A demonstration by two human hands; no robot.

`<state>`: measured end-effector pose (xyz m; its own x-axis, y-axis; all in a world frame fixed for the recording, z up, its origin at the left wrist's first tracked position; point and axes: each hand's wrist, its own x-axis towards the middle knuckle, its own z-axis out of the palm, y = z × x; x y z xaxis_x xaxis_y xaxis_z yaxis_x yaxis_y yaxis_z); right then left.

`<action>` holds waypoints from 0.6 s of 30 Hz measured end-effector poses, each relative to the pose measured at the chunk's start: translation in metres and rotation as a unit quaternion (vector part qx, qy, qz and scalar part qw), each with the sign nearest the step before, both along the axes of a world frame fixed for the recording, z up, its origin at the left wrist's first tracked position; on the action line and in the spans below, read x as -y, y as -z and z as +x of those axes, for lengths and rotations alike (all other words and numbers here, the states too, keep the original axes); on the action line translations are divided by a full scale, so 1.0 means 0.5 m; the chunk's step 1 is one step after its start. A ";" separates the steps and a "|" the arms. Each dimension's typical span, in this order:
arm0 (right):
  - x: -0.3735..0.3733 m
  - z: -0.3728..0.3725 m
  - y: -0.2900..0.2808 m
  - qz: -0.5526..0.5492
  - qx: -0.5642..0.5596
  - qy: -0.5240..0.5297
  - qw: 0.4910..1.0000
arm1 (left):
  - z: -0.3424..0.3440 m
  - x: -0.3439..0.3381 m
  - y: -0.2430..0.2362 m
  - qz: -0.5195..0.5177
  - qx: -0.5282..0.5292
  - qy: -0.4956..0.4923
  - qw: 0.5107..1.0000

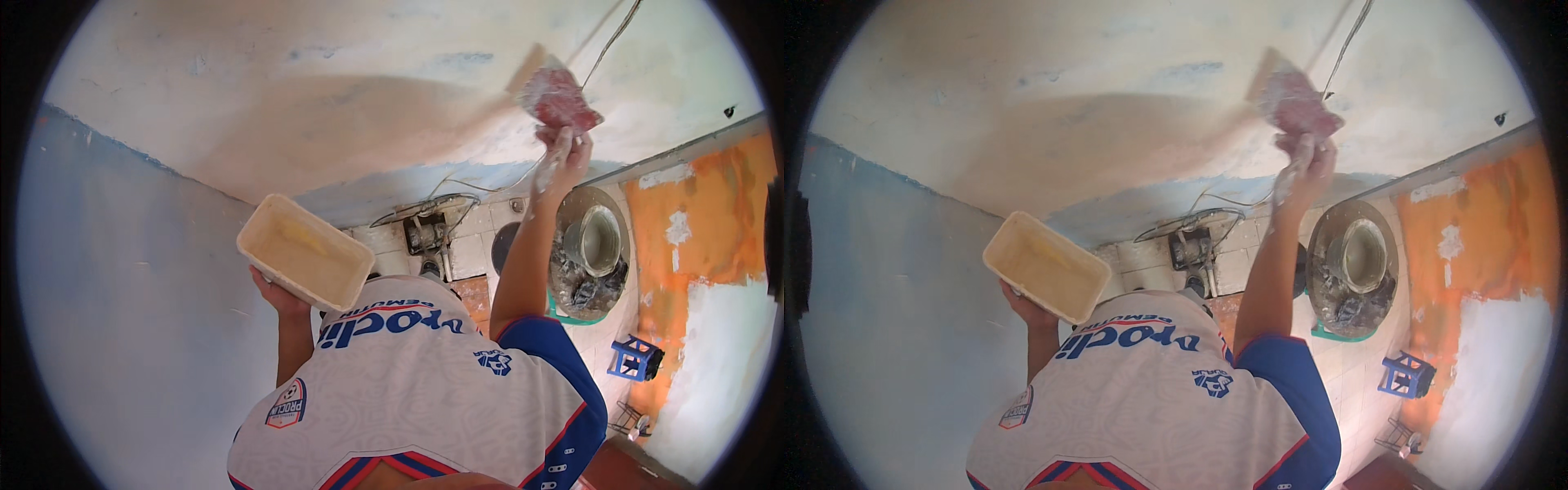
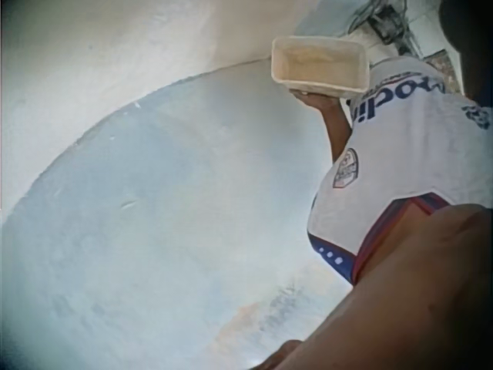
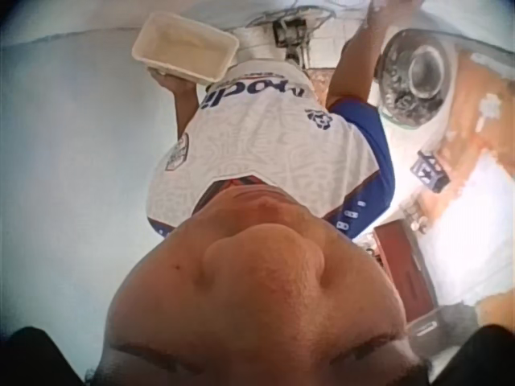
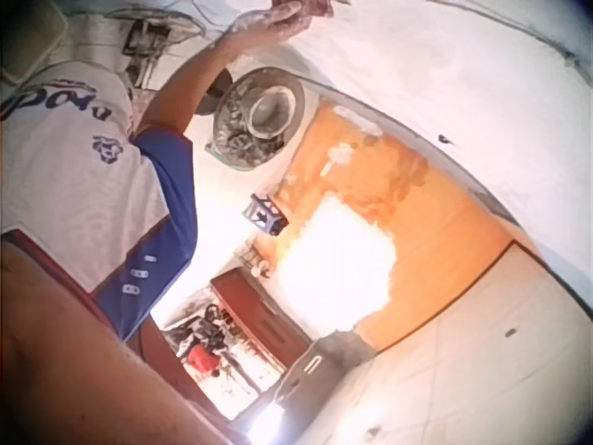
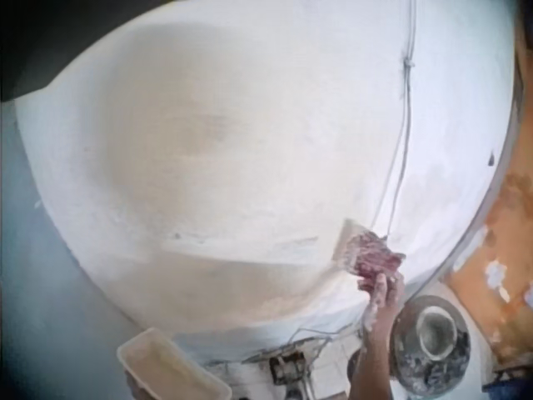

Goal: The person patches a damaged area on a ceiling by applying a white compound from a plastic container onto the surface using a red putty knife.

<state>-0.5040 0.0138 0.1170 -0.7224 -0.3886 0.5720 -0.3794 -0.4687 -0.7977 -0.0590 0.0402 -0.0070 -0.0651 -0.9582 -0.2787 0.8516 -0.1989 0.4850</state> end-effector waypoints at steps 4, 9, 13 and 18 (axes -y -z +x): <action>0.063 0.162 0.031 0.087 -0.086 -0.155 0.980 | -0.029 -0.009 -0.015 0.005 -0.016 0.016 1.000; 0.090 0.027 0.052 0.108 -0.032 -0.058 0.992 | -0.054 -0.014 -0.004 -0.007 -0.004 -0.004 1.000; -0.004 -0.046 -0.008 -0.023 0.021 -0.015 0.999 | -0.088 -0.027 -0.018 -0.009 -0.003 -0.020 1.000; 0.023 0.189 0.062 0.137 -0.027 -0.197 0.970 | -0.104 -0.046 -0.030 0.031 0.019 -0.036 0.999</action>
